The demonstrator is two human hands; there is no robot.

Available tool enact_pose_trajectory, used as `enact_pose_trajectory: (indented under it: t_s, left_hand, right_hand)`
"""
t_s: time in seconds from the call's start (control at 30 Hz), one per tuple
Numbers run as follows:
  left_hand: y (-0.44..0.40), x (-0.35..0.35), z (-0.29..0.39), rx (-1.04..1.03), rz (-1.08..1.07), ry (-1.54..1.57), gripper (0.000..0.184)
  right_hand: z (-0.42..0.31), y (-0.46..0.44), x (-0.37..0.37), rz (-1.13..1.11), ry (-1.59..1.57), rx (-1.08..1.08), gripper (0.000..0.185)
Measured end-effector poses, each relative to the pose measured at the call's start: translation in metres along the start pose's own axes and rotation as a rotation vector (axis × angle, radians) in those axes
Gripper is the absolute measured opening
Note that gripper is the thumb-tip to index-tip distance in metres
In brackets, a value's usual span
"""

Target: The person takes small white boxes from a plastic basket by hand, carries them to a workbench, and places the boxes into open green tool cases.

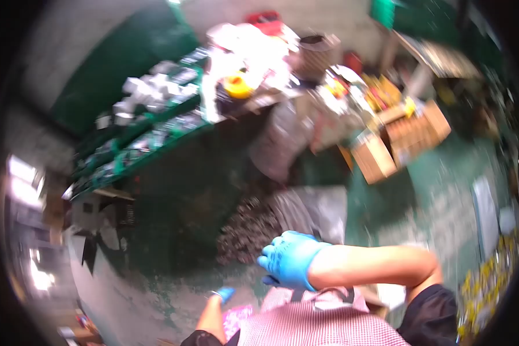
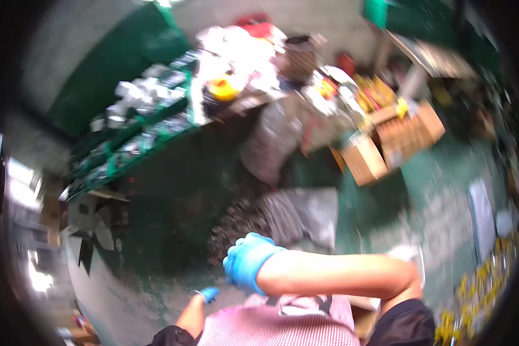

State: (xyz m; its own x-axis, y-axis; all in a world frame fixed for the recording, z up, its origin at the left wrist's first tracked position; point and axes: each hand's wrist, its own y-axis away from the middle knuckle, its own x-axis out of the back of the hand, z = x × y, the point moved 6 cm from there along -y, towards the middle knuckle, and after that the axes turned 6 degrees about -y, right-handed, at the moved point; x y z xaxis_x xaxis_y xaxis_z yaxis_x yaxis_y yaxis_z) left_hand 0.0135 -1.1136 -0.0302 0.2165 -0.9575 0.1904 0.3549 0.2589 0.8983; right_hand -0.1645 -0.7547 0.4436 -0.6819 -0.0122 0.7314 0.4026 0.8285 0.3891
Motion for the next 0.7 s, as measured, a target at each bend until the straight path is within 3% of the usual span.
enact_pose_trajectory:
  t_s: [0.03,0.07,0.1,0.13,0.17,0.27,0.4,0.47,0.57,0.6,0.67,0.7]
  left_hand:
    - [0.012,-0.028,-0.059,0.145,-0.084,-0.100,0.050]
    - [0.027,-0.058,-0.101,0.234,-0.182,-0.204,0.049]
    - [0.037,-0.092,-0.126,0.273,-0.291,-0.310,0.048]
    - [0.046,-0.125,-0.136,0.268,-0.389,-0.409,0.047]
    - [0.051,-0.157,-0.130,0.224,-0.455,-0.499,0.046]
    - [0.043,-0.257,-0.058,0.011,-0.569,-0.680,0.043]
    - [0.004,-0.303,0.068,-0.166,-0.490,-0.803,0.039]
    - [-0.016,-0.321,0.142,-0.225,-0.413,-0.820,0.037]
    - [-0.014,-0.389,0.253,-0.368,-0.302,-0.741,0.035]
    - [-0.001,-0.417,0.282,-0.423,-0.260,-0.700,0.034]
    - [0.028,-0.482,0.304,-0.484,-0.254,-0.685,0.033]
    - [0.039,-0.516,0.299,-0.469,-0.314,-0.709,0.032]
  right_hand:
    - [-0.010,0.039,0.013,-0.176,0.007,-0.039,0.031]
    - [-0.020,0.065,0.013,-0.335,-0.073,-0.213,0.029]
    - [-0.036,0.105,0.012,0.214,0.244,-0.205,0.015]
    - [-0.044,0.144,0.013,0.411,0.317,-0.270,0.015]
    - [-0.046,0.165,0.013,0.434,0.304,-0.278,0.017]
    - [-0.040,0.221,-0.003,0.513,0.268,-0.354,0.023]
    - [-0.023,0.294,-0.041,0.811,0.214,-0.479,0.033]
    - [-0.005,0.334,-0.083,1.025,0.128,-0.550,0.039]
    - [0.043,0.391,-0.215,1.428,-0.180,-0.647,0.043]
    - [0.064,0.400,-0.285,1.406,-0.415,-0.823,0.037]
    - [0.068,0.420,-0.413,0.910,-0.607,-1.456,0.032]
    - [0.055,0.427,-0.466,0.848,-0.730,-1.567,0.037]
